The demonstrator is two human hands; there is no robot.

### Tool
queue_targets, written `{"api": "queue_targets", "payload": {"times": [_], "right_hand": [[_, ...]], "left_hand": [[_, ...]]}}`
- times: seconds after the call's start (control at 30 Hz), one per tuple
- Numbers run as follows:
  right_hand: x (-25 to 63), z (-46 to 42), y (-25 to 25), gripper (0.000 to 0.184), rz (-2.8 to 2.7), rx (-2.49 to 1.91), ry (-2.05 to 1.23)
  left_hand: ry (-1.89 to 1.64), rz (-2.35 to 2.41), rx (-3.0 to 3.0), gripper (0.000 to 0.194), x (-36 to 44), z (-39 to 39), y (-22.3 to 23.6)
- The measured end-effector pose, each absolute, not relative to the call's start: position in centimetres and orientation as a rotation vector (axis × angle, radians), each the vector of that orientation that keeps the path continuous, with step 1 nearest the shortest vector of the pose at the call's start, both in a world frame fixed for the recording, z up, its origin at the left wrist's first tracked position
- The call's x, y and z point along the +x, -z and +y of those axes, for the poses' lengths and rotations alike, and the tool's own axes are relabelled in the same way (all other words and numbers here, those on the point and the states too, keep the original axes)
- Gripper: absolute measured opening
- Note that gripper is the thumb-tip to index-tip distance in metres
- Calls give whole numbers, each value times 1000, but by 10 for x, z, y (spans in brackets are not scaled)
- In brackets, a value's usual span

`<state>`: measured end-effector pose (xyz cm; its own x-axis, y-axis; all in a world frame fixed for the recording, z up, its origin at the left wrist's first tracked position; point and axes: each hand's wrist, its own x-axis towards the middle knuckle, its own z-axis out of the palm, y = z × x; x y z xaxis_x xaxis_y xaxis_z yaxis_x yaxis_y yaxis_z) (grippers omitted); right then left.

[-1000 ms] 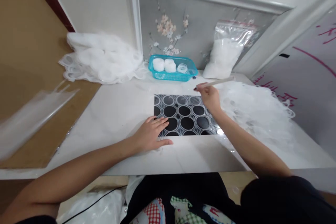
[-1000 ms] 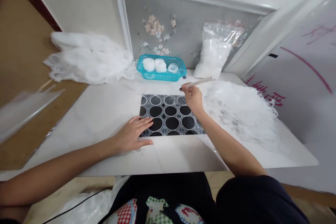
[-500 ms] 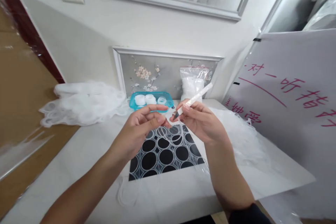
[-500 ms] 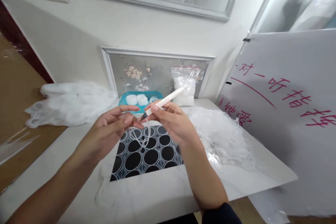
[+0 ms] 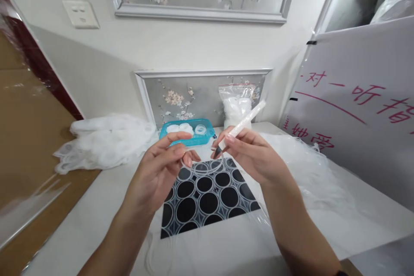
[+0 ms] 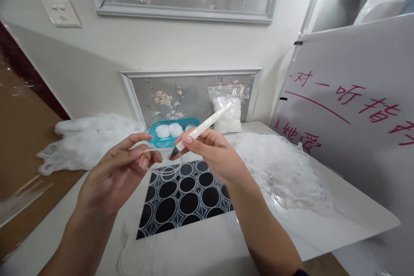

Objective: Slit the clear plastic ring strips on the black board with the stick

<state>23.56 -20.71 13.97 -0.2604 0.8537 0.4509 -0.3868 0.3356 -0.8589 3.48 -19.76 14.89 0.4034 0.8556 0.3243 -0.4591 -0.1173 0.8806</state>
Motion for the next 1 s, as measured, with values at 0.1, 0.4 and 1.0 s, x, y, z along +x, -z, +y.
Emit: {"api": "queue_targets", "payload": {"times": [0.1,0.4,1.0], "right_hand": [[239,-212,-140,14,-1452,-461,-1217],[248,-216,-141,15,-1553,-425,-1191],[226,-181,-123,19,-787,-339,-1917]], "left_hand": [[-1225,407,1359,21,30,-195,-150],[-1347,330,1571,24,22,-201,-149],[-1146,-3,835,89,29,-228,-157]]}}
